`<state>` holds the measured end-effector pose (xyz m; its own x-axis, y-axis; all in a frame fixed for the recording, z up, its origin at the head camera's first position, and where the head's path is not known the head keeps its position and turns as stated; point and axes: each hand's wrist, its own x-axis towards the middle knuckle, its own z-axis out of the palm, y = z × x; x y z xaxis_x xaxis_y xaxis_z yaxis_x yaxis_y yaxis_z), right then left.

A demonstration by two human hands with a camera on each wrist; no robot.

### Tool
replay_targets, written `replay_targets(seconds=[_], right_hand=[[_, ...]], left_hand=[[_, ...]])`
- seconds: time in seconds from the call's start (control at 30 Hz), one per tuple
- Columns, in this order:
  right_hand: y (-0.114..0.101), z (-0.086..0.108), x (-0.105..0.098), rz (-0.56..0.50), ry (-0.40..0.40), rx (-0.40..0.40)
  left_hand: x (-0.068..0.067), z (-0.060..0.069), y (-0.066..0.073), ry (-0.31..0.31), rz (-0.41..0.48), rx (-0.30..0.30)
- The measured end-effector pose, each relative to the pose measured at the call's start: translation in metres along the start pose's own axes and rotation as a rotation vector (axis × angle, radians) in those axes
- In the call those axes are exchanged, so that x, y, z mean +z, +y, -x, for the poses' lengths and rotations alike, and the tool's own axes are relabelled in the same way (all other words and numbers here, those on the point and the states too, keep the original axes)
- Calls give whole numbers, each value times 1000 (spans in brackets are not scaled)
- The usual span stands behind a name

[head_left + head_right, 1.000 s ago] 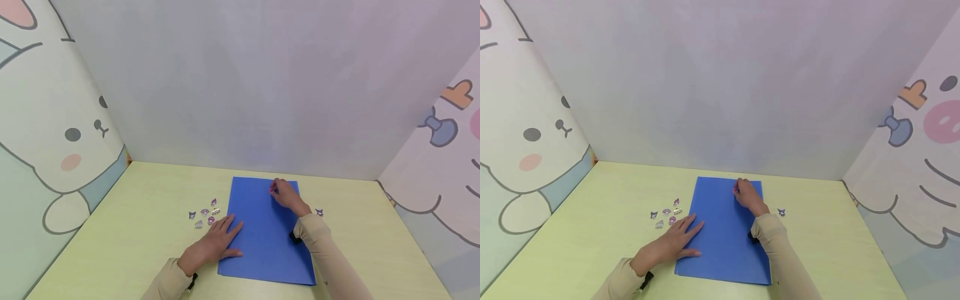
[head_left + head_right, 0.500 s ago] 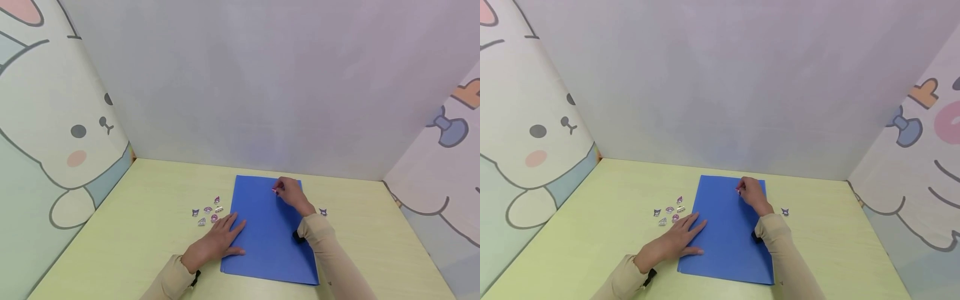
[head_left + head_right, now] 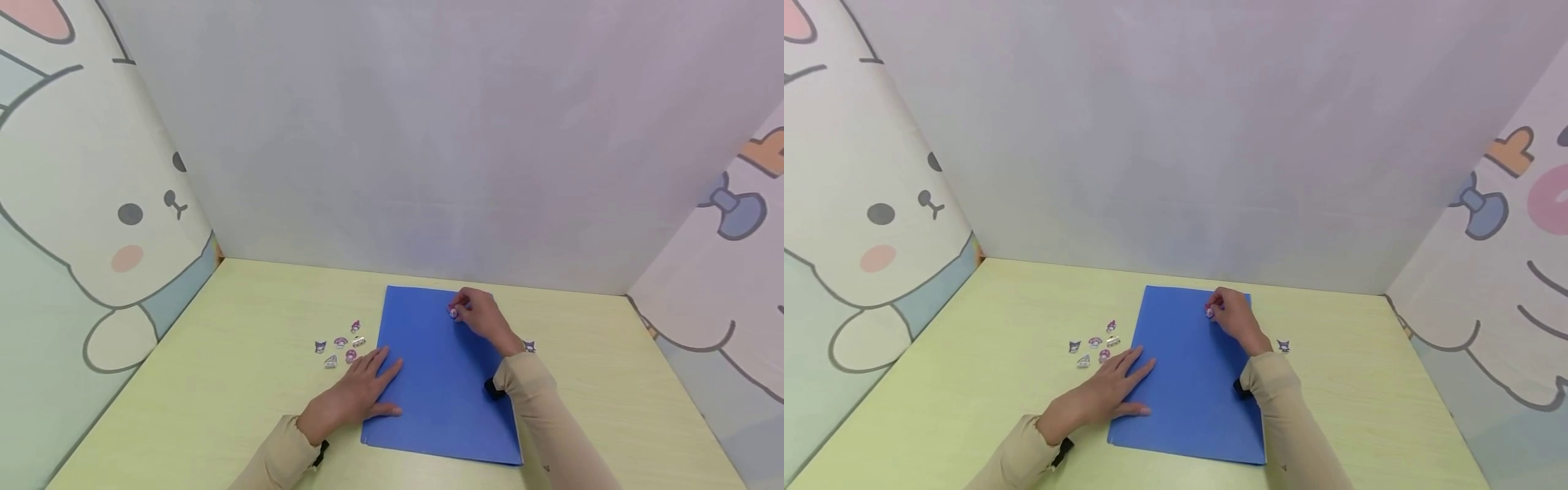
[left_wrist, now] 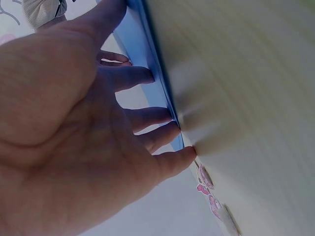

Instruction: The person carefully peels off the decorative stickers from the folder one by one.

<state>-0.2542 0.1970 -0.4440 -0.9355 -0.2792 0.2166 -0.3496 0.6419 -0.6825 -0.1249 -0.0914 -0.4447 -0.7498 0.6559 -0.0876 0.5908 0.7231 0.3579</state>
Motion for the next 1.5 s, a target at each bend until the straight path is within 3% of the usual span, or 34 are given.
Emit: replay_targets(seconds=[0.5,0.87,1.5], right_hand=[[4,13,-12,-51,5,54],[16,25,-20,6,43,51],[34,52,-46,31,78,124]], left_hand=[[-1,2,-1,-3,4,-2],[-3,3,0,-3,14,0],[-1,1,-1,6,1,6]])
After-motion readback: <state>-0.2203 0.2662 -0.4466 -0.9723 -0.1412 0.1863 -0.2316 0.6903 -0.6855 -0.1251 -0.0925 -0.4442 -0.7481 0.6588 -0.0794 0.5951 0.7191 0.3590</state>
